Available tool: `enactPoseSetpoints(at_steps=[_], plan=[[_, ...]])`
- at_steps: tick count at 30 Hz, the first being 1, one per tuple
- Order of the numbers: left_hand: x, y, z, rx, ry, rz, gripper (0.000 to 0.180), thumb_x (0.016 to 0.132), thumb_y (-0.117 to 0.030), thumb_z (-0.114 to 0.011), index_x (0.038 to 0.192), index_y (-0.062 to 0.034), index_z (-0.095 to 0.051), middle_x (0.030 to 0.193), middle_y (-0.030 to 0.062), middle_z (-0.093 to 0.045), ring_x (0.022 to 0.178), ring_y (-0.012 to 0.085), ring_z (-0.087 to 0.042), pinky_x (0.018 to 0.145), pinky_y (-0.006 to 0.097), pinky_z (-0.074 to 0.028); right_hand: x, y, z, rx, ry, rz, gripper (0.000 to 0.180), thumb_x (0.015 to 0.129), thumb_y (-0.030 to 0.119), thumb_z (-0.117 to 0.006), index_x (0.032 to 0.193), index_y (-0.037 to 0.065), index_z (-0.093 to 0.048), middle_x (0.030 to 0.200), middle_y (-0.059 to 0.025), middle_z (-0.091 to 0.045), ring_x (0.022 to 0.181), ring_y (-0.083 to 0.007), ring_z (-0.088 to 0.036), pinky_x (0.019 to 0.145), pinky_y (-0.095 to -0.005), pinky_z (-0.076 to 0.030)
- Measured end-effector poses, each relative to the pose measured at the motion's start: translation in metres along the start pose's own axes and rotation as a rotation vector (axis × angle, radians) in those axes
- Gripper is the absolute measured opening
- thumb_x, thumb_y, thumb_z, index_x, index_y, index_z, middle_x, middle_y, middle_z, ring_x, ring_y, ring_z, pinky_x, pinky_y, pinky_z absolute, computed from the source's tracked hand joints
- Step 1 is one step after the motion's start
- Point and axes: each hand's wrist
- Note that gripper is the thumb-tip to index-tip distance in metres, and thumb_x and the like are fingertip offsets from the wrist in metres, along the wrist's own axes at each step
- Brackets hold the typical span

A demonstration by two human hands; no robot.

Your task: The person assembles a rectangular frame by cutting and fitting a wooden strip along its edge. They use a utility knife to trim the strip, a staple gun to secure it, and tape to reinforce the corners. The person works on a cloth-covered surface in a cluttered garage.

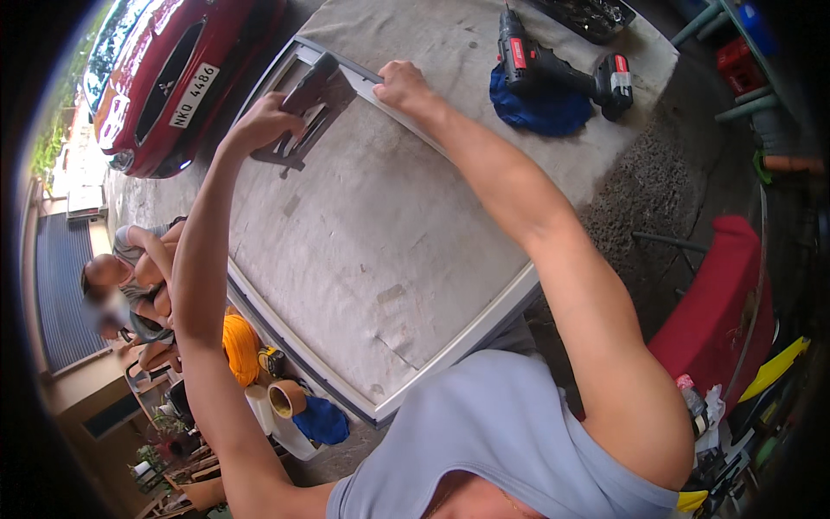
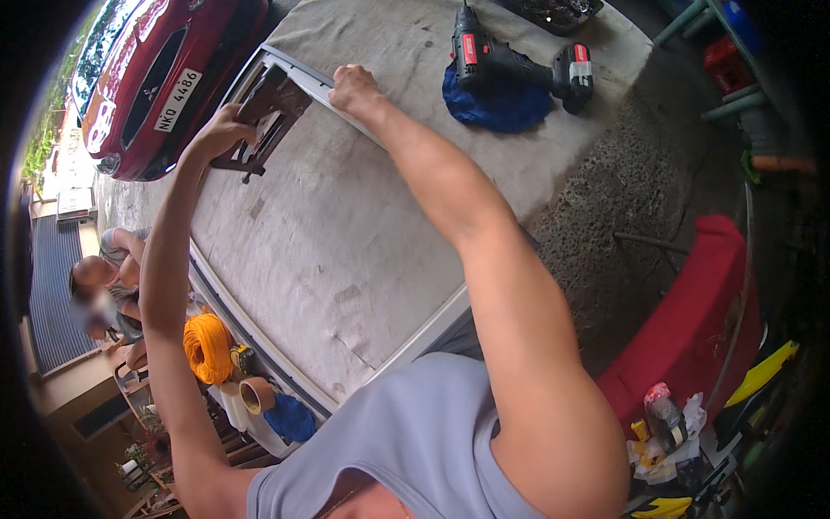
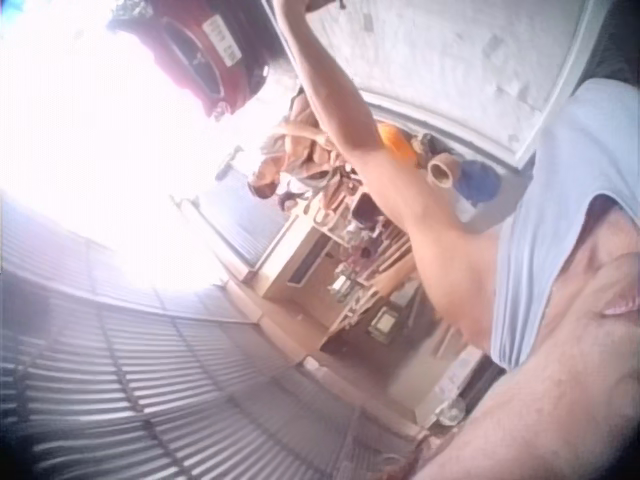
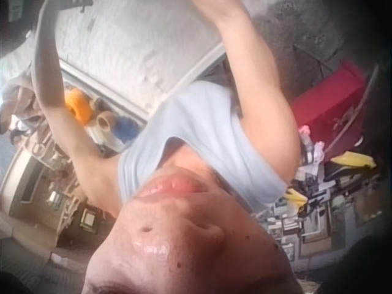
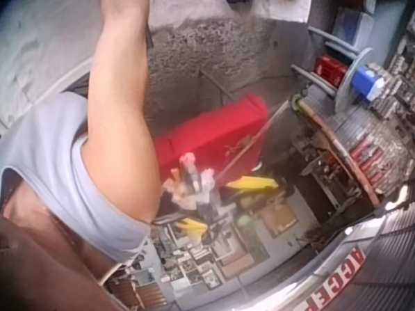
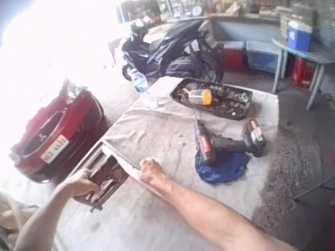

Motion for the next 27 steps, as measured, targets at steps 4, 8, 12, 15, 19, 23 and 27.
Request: enactPoseSetpoints(at_steps=[4,8,12,15,19,23,27], plan=[[-0.039,-0.005,-0.025,-0.157,0.002,-0.042,0.026,0.060,-0.018,-0.068,0.080,-0.0030,-0.062,0.067,0.0009,-0.056,0.062,0.0118,-0.052,0.058,0.028,-0.039,-0.042,-0.012,0.035,0.001,0.201,-0.078,0.032,0.075,0.020,-0.066,0.097,-0.003,-0.068,0.108,-0.0243,-0.063,0.101,-0.0374,-0.063,0.092,-0.0403,-0.050],[-0.054,-0.042,-0.047,-0.188,0.035,-0.052,0.029,0.062,-0.019,-0.068,0.085,-0.0019,-0.063,0.071,0.0023,-0.058,0.065,0.0126,-0.054,0.058,0.027,-0.041,-0.083,-0.017,0.058,0.014,0.181,-0.097,0.028,0.074,0.017,-0.065,0.091,-0.005,-0.068,0.104,-0.0253,-0.064,0.099,-0.0381,-0.063,0.089,-0.0407,-0.051],[-0.033,-0.041,-0.068,-0.184,0.068,-0.090,0.034,0.062,-0.020,-0.068,0.091,-0.0026,-0.065,0.073,0.0038,-0.060,0.067,0.0146,-0.055,0.059,0.029,-0.043,-0.085,-0.019,0.053,0.012,0.004,-0.041,0.020,0.067,0.016,-0.063,0.078,0.000,-0.070,0.081,-0.0246,-0.065,0.082,-0.0386,-0.065,0.078,-0.0419,-0.052],[-0.024,-0.041,-0.074,-0.152,0.056,-0.094,0.035,0.061,-0.021,-0.068,0.091,-0.0024,-0.065,0.073,0.0046,-0.060,0.067,0.0155,-0.056,0.059,0.029,-0.044,-0.085,-0.010,0.057,-0.005,0.103,-0.123,0.027,0.072,0.018,-0.067,0.087,-0.004,-0.068,0.099,-0.0253,-0.066,0.094,-0.0380,-0.065,0.088,-0.0402,-0.051],[-0.013,-0.042,-0.072,-0.063,0.091,-0.076,0.035,0.061,-0.022,-0.068,0.090,-0.0025,-0.065,0.072,0.0062,-0.062,0.066,0.0167,-0.058,0.061,0.030,-0.046,-0.089,-0.013,0.053,0.031,-0.051,-0.058,0.018,0.067,0.015,-0.064,0.074,-0.001,-0.067,0.084,-0.0257,-0.064,0.084,-0.0409,-0.064,0.080,-0.0433,-0.051],[-0.016,-0.063,-0.076,0.040,0.044,0.011,0.032,0.062,-0.023,-0.069,0.086,-0.0023,-0.065,0.068,0.0069,-0.062,0.063,0.0168,-0.060,0.060,0.030,-0.049,-0.088,-0.015,0.050,-0.075,-0.003,-0.048,0.023,0.070,0.016,-0.067,0.083,-0.002,-0.068,0.093,-0.0240,-0.066,0.090,-0.0395,-0.065,0.084,-0.0416,-0.052],[-0.016,-0.066,-0.070,0.052,0.049,0.048,0.028,0.064,-0.021,-0.068,0.083,-0.0013,-0.065,0.064,0.0062,-0.062,0.057,0.0151,-0.061,0.054,0.028,-0.050,-0.087,-0.007,0.048,-0.109,-0.023,-0.080,0.026,0.072,0.018,-0.069,0.089,-0.002,-0.069,0.098,-0.0232,-0.066,0.092,-0.0386,-0.066,0.086,-0.0410,-0.053]])
Point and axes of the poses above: each hand's wrist, its own x-axis towards the middle knuckle, its own z-axis out of the back of the hand, y = z × x
